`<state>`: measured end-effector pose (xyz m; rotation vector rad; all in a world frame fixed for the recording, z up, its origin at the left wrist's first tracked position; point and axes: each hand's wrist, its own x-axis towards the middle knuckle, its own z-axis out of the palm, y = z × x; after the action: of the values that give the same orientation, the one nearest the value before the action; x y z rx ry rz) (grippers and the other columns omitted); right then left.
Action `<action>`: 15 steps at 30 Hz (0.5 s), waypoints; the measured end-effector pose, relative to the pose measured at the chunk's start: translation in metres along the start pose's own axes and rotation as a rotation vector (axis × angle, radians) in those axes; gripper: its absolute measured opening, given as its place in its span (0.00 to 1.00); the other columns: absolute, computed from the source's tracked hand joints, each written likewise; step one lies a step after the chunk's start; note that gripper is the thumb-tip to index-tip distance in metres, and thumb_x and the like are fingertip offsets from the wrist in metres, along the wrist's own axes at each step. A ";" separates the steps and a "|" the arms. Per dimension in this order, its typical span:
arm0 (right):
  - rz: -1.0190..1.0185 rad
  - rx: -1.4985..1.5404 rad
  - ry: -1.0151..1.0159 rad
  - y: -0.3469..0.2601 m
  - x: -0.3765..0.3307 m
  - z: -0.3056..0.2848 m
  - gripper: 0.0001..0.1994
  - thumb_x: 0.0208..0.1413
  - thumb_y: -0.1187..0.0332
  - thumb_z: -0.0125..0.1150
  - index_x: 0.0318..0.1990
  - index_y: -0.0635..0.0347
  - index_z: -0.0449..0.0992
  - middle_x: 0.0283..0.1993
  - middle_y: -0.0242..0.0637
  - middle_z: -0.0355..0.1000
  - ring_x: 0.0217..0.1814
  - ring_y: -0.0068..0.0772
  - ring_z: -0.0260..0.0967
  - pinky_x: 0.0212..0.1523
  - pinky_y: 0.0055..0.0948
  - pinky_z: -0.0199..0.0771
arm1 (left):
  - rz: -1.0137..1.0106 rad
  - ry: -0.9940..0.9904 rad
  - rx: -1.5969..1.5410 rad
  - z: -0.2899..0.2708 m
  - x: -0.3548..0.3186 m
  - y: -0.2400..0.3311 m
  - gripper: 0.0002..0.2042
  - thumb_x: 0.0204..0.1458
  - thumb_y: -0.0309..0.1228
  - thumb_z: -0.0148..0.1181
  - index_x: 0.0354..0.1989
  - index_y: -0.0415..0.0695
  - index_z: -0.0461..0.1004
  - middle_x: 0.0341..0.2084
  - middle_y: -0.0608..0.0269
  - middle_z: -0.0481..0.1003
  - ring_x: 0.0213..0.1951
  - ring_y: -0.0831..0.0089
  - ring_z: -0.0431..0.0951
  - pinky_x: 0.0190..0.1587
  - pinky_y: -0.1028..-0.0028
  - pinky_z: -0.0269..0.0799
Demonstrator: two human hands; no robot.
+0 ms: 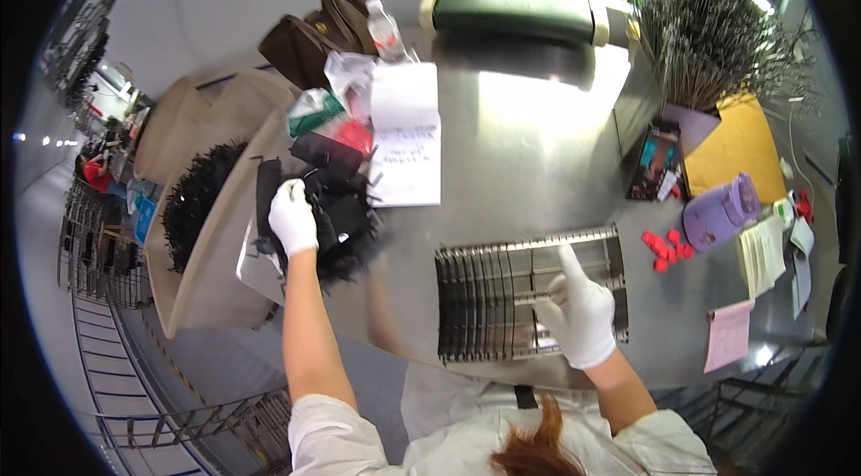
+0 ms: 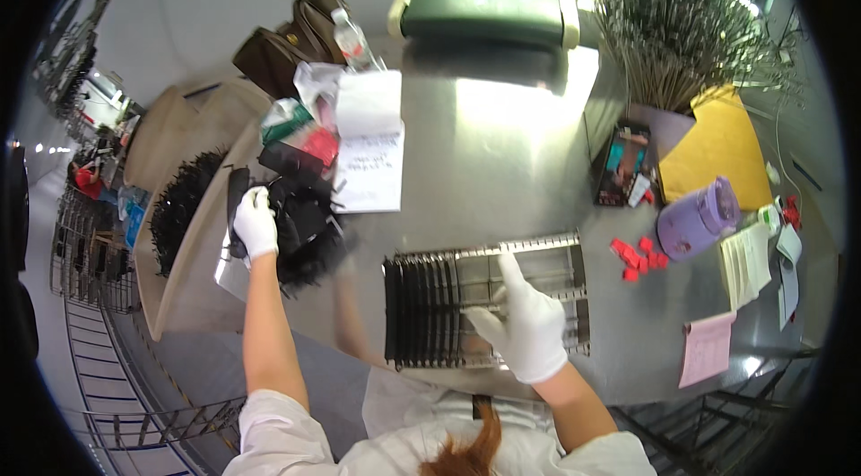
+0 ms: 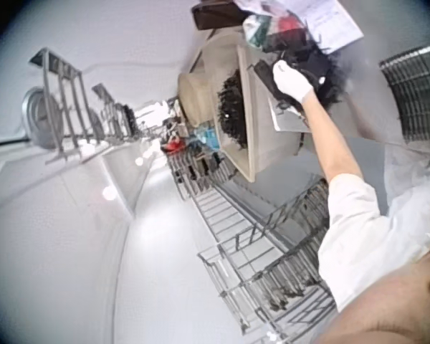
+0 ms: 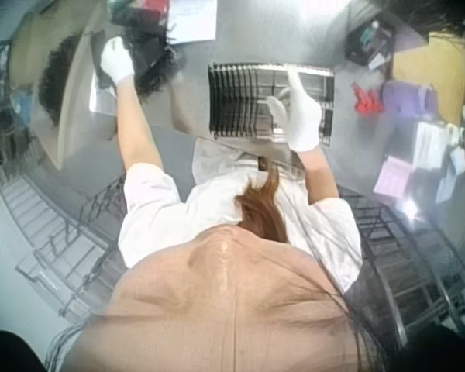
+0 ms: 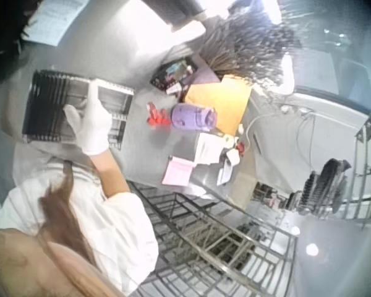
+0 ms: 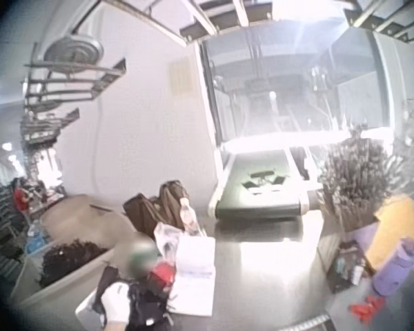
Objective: The person repeatedly picks up small black pouches and eyeglasses from a cluttered table, places them into a metal rack, and occasionally moves the rack or other items on the table. The person wears white gloves and handles each item one at a time.
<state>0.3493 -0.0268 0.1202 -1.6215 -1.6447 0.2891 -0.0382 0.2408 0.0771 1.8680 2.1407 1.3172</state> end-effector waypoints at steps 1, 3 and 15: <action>-0.211 -0.043 0.142 -0.003 0.005 -0.008 0.38 0.38 0.73 0.75 0.61 0.68 0.68 0.26 0.34 0.73 0.22 0.36 0.72 0.24 0.32 0.72 | 0.122 0.120 -0.053 -0.016 -0.011 0.020 0.11 0.59 0.35 0.61 0.39 0.40 0.81 0.35 0.50 0.80 0.36 0.57 0.81 0.41 0.61 0.75; -0.394 -0.020 0.257 -0.019 0.018 -0.021 0.32 0.39 0.71 0.74 0.57 0.66 0.73 0.31 0.36 0.74 0.30 0.39 0.74 0.31 0.35 0.75 | 0.315 0.225 -0.014 -0.057 -0.052 0.068 0.08 0.60 0.33 0.59 0.40 0.43 0.80 0.36 0.50 0.79 0.38 0.58 0.80 0.41 0.62 0.74; 0.011 0.321 0.092 -0.061 0.045 -0.020 0.43 0.43 0.67 0.73 0.71 0.49 0.63 0.46 0.50 0.70 0.43 0.51 0.75 0.47 0.38 0.78 | 0.417 0.460 -0.384 -0.185 -0.168 0.165 0.12 0.60 0.28 0.51 0.47 0.33 0.71 0.38 0.47 0.76 0.38 0.60 0.77 0.46 0.63 0.77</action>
<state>0.3230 -0.0015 0.1900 -1.3811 -1.4375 0.4530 0.0502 -0.0132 0.2093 2.0519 1.4992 2.2411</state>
